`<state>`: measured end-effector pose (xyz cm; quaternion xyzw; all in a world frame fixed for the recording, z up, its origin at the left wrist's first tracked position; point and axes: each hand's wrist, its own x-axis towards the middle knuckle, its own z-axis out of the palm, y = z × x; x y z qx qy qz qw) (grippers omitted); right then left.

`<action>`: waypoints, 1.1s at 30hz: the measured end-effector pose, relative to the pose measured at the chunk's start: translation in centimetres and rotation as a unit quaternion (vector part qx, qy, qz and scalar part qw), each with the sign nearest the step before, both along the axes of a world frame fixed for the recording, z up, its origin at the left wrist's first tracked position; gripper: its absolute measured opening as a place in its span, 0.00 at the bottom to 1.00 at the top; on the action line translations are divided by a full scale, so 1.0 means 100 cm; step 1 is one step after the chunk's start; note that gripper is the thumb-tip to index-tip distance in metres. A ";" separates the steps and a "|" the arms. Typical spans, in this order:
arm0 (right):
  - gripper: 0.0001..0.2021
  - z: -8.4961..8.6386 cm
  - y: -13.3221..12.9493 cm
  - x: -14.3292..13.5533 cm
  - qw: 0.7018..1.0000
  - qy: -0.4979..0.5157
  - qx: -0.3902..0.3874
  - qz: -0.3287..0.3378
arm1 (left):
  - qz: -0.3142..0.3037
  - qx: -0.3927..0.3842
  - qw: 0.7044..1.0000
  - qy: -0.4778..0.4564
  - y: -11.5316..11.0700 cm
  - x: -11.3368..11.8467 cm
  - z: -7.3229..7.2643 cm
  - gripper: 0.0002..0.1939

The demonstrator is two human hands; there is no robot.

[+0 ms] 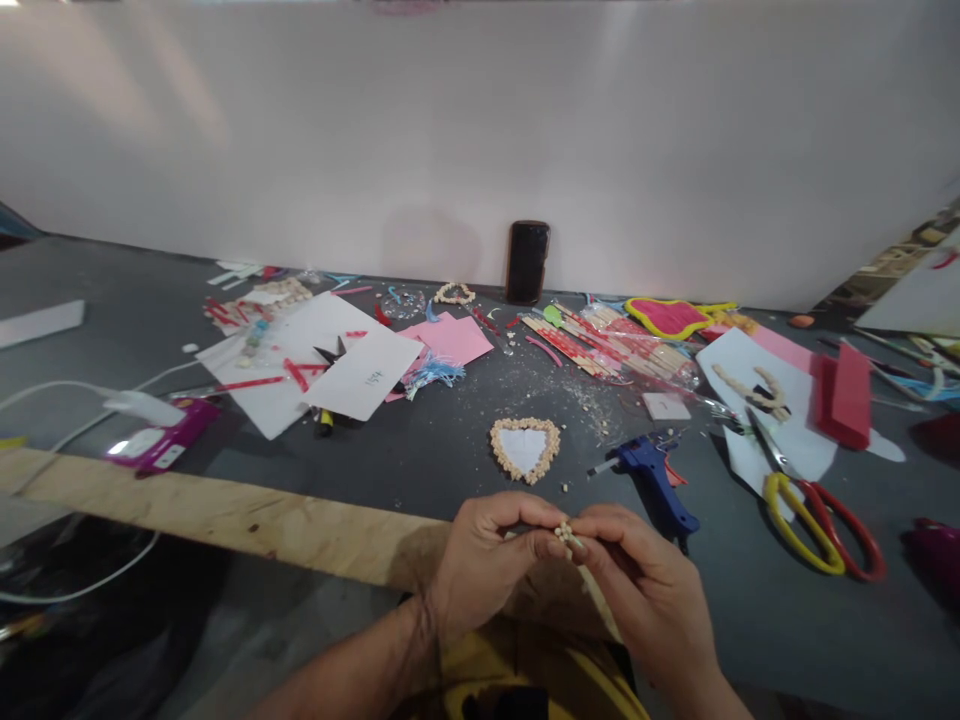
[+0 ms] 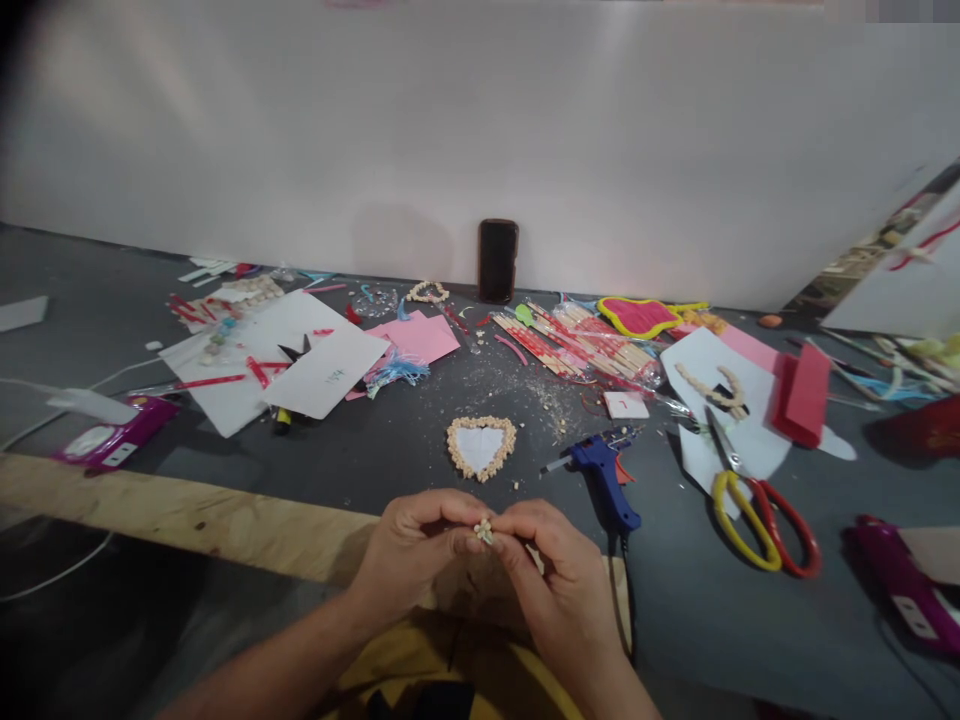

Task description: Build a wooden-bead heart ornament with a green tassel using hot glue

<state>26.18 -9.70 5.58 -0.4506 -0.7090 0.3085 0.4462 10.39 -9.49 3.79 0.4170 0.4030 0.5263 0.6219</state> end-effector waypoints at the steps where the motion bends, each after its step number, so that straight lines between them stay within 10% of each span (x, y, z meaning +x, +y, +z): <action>1: 0.05 0.000 0.000 0.000 1.000 0.001 0.000 -0.001 | 0.004 0.000 1.000 -0.005 0.000 0.000 -0.001 0.04; 33: 0.05 -0.009 0.011 -0.004 0.994 0.010 -0.103 -0.020 | -0.029 0.015 0.988 0.149 0.010 -0.011 -0.013 0.08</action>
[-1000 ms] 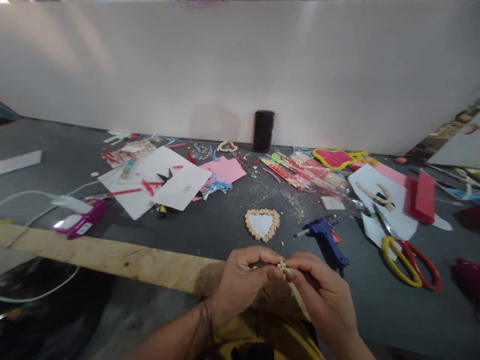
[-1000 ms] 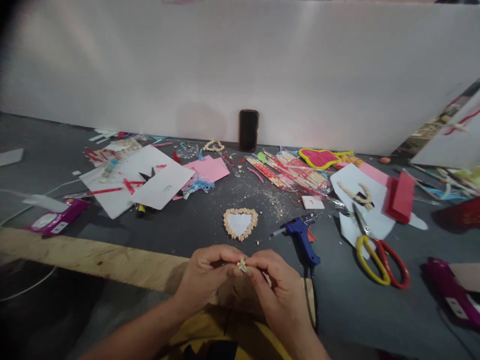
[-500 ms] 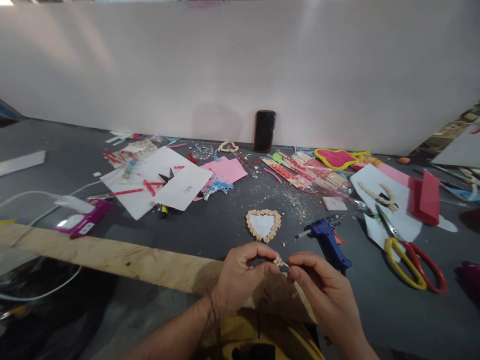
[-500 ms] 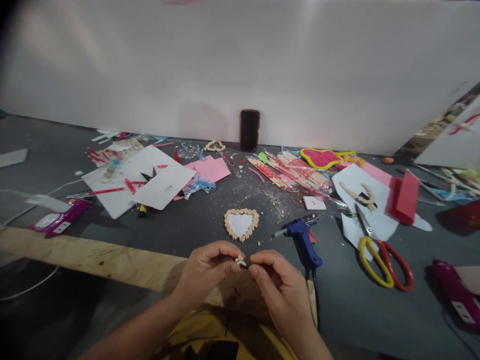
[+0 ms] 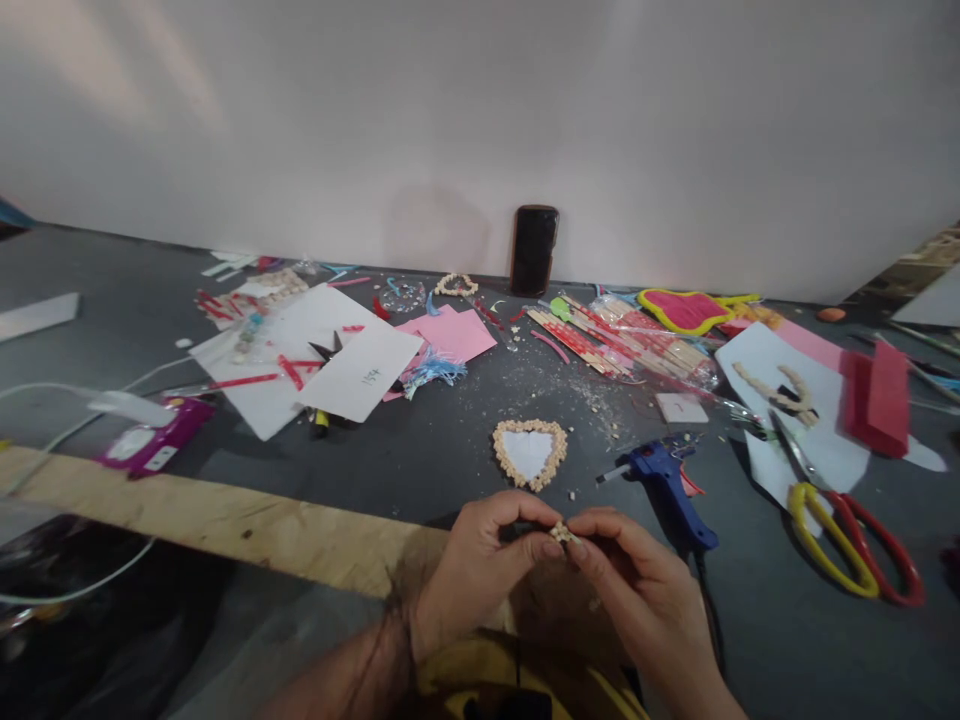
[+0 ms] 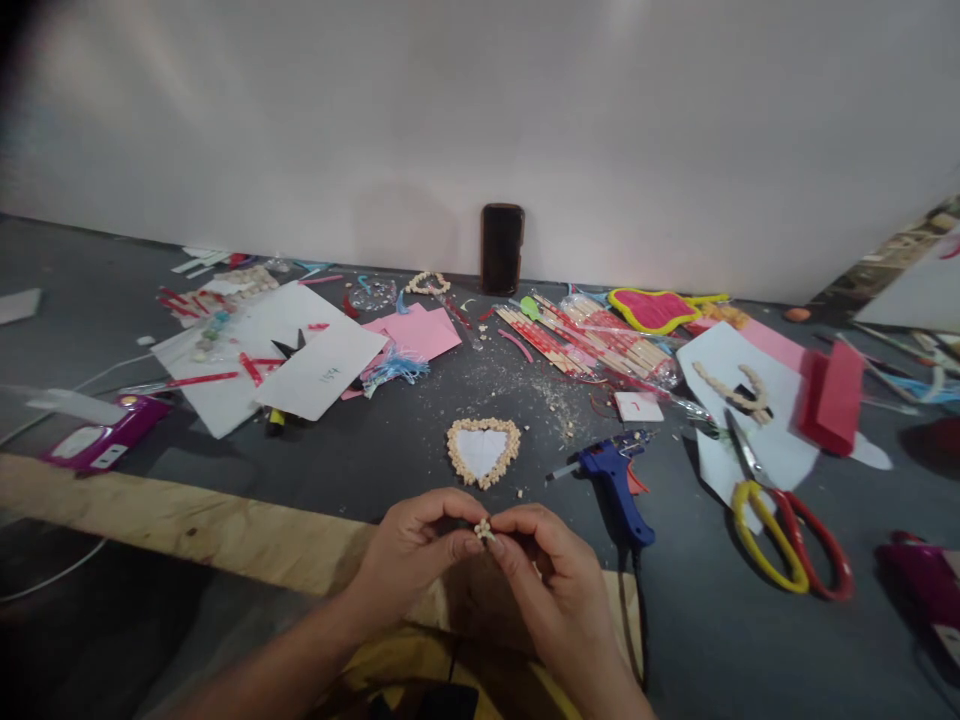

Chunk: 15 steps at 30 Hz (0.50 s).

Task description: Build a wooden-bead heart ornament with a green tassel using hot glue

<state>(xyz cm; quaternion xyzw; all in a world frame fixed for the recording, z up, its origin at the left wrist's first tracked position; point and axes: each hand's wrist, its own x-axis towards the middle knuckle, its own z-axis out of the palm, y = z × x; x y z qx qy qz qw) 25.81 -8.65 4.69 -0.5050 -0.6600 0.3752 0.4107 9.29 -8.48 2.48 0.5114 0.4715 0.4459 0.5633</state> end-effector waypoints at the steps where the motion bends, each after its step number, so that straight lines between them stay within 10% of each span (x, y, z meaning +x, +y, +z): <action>1: 0.06 0.001 0.001 0.000 1.000 -0.004 -0.006 0.000 | -0.001 -0.003 1.000 0.000 0.001 0.000 -0.001 0.08; 15: 0.06 0.005 0.007 0.026 0.984 -0.139 0.090 -0.065 | 0.014 -0.055 0.998 -0.003 0.005 -0.010 -0.001 0.09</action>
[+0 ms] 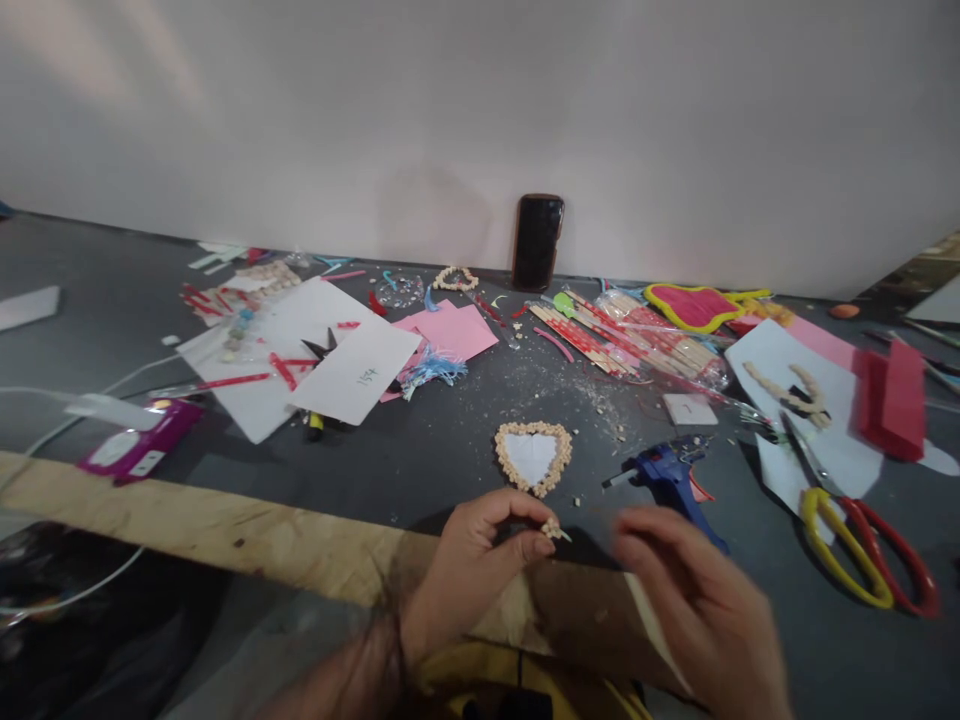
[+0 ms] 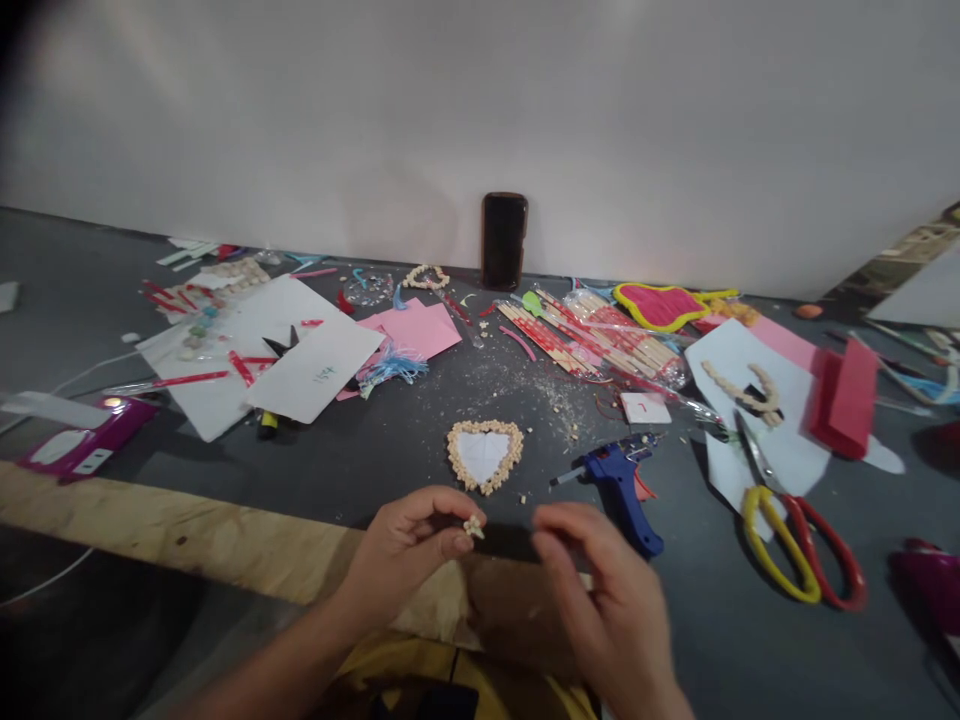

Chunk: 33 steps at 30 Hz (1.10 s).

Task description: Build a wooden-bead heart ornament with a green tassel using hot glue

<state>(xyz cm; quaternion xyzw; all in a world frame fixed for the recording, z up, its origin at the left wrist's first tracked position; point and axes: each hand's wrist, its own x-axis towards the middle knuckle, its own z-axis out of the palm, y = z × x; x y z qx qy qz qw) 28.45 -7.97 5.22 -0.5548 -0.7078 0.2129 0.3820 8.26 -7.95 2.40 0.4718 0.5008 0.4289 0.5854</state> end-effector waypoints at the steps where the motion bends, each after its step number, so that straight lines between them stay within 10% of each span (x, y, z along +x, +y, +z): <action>1: 0.07 0.000 0.002 0.012 0.998 -0.044 0.011 -0.036 | 0.008 -0.011 1.000 -0.007 0.000 -0.002 0.001 0.09; 7: 0.29 -0.028 0.029 0.070 0.941 -0.320 0.054 -0.100 | 0.057 -0.074 0.990 -0.104 -0.003 -0.012 0.006 0.15; 14: 0.26 -0.036 0.042 0.073 0.913 -0.387 0.092 -0.090 | 0.077 -0.128 0.979 -0.135 -0.011 -0.008 0.002 0.22; 18: 0.21 -0.011 0.033 0.050 0.945 -0.296 0.110 -0.084 | 0.057 -0.134 0.979 -0.140 -0.011 0.000 0.002 0.21; 21: 0.17 0.003 0.024 0.019 0.990 -0.122 -0.010 0.065 | 0.028 -0.131 0.981 -0.139 -0.012 0.004 -0.001 0.20; 26: 0.16 0.013 0.022 -0.021 0.951 0.010 -0.231 0.207 | -0.032 -0.115 0.988 -0.094 -0.017 0.005 -0.006 0.14; 33: 0.07 0.007 0.032 -0.019 0.945 0.006 -0.256 0.201 | -0.046 -0.132 0.985 -0.099 -0.020 0.002 -0.003 0.13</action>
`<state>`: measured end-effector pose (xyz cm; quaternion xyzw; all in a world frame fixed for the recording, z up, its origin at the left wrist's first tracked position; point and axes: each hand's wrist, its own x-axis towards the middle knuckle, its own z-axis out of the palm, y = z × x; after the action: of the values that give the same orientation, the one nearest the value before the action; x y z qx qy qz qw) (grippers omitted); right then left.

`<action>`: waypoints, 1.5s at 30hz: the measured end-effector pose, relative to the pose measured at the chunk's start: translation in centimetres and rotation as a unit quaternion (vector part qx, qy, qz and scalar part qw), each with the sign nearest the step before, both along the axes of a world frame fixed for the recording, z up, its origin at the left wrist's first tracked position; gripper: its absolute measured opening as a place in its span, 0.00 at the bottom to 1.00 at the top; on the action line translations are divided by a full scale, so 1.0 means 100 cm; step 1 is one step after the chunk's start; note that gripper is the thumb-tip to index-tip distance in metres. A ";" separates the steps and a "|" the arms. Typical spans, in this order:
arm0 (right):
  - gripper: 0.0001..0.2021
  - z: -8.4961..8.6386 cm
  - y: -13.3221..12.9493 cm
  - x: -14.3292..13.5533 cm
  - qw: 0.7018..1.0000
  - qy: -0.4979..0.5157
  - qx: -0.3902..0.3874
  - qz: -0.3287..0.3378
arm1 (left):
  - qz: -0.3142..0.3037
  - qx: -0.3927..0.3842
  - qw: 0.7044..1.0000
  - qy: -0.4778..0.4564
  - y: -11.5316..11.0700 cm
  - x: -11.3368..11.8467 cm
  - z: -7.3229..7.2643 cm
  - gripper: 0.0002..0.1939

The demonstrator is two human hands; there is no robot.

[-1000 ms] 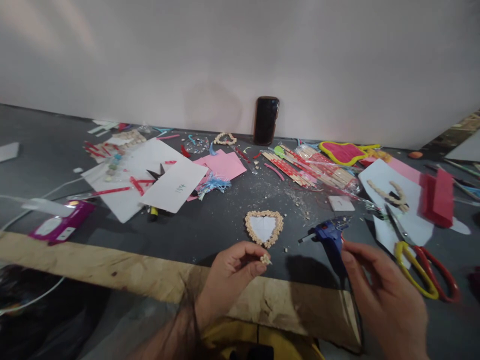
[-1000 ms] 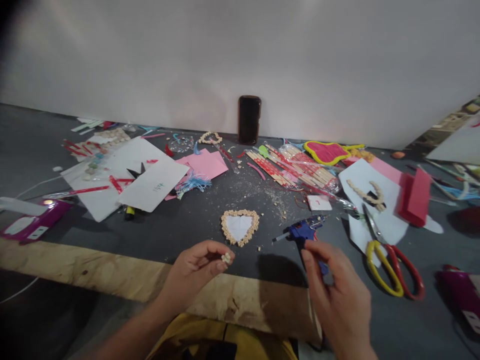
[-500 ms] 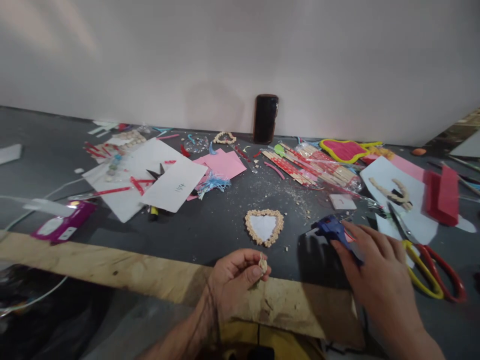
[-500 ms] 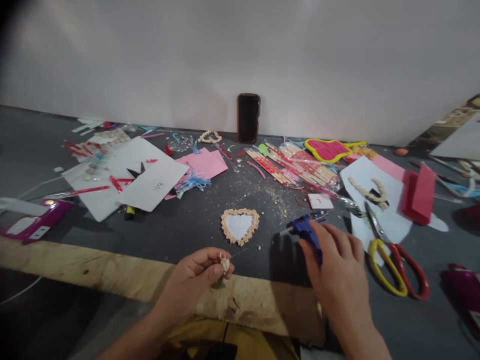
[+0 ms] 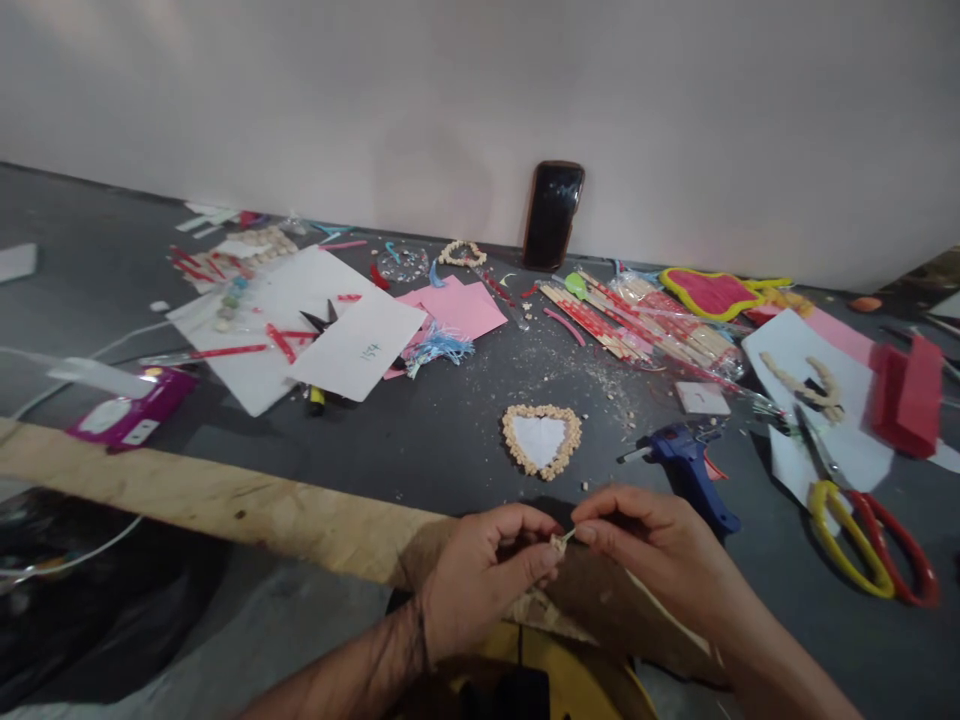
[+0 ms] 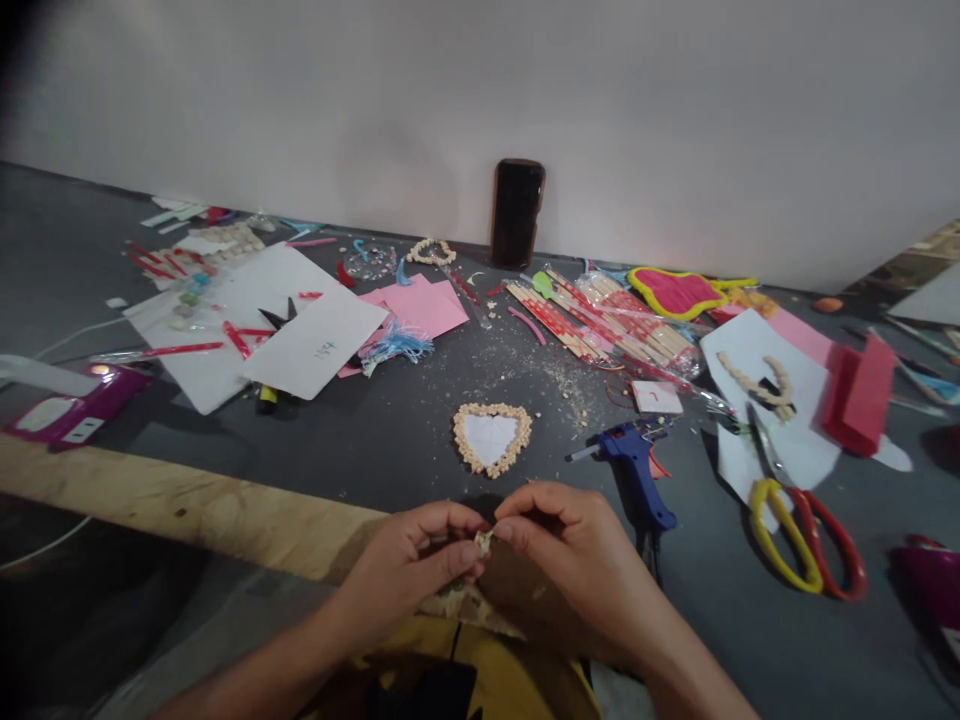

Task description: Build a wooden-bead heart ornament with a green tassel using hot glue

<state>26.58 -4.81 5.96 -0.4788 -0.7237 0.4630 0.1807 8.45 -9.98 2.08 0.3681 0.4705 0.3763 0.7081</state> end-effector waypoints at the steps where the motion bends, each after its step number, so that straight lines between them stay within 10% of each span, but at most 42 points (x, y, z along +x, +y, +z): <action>1: 0.07 -0.001 0.000 0.000 1.000 -0.018 0.010 0.010 | -0.004 0.000 1.000 -0.001 0.000 -0.001 0.000 0.13; 26: 0.20 -0.005 -0.021 -0.019 0.989 -0.091 0.110 0.040 | -0.077 0.238 0.953 0.171 0.005 -0.012 0.012 0.04; 37: 0.07 0.002 -0.012 0.000 0.993 0.073 0.084 0.048 | -0.052 0.055 0.997 -0.027 0.009 -0.005 0.007 0.09; 45: 0.07 -0.002 -0.007 -0.003 0.994 -0.002 0.084 0.062 | -0.061 0.041 0.997 -0.017 0.004 -0.006 0.006 0.11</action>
<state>26.25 -5.46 5.80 -0.4170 -0.7889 0.4096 0.1899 7.89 -9.56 2.67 0.4182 0.4189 0.3581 0.7220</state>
